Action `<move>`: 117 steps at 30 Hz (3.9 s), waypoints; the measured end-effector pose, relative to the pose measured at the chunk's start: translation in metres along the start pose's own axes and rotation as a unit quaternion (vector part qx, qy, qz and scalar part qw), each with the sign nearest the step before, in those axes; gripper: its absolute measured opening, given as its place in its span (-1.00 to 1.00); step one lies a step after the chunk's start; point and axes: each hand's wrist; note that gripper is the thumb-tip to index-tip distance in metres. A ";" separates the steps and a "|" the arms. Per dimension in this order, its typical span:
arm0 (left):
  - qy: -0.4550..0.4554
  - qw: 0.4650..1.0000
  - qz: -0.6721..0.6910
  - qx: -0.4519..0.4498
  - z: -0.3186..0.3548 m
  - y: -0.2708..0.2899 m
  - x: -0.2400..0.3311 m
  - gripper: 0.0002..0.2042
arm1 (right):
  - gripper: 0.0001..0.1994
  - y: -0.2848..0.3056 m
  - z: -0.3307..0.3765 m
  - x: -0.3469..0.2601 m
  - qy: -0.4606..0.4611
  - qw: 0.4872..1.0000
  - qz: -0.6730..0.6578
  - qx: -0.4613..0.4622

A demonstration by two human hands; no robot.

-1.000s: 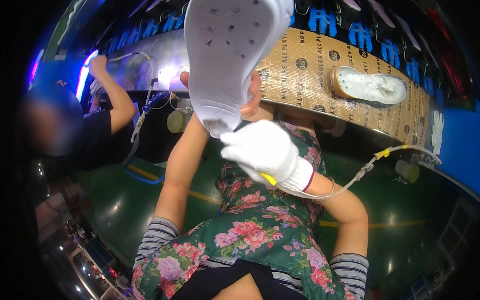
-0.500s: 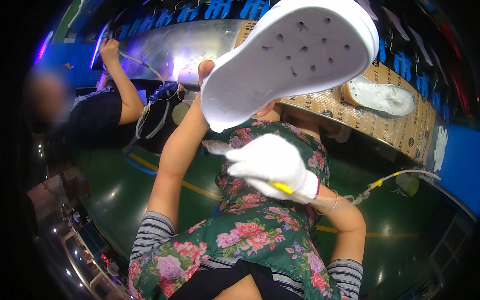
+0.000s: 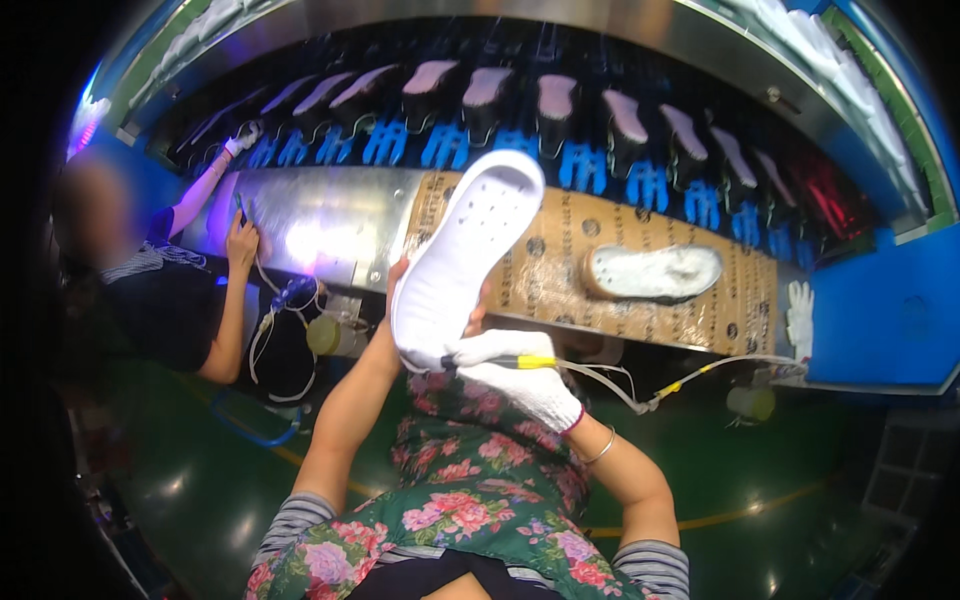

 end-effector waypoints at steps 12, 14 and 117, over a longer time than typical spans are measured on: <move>-0.060 0.997 0.042 0.036 0.021 0.011 -0.053 -0.14 | -0.83 0.049 -0.043 -0.045 0.329 0.854 0.388 0.109; -0.123 0.979 0.110 0.123 0.020 -0.006 -0.049 -0.13 | -0.83 0.041 -0.017 -0.039 0.241 0.922 0.304 0.012; -0.182 0.945 -0.155 0.224 0.019 -0.039 -0.093 -0.05 | -0.76 -0.001 -0.026 -0.061 0.356 0.860 0.342 0.134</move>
Point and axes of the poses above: each hand's wrist, its own z-axis away from the middle knuckle, its own y-axis out of the back of the hand, x = y × z, and after that the axes turned 3 degrees about z, right-handed
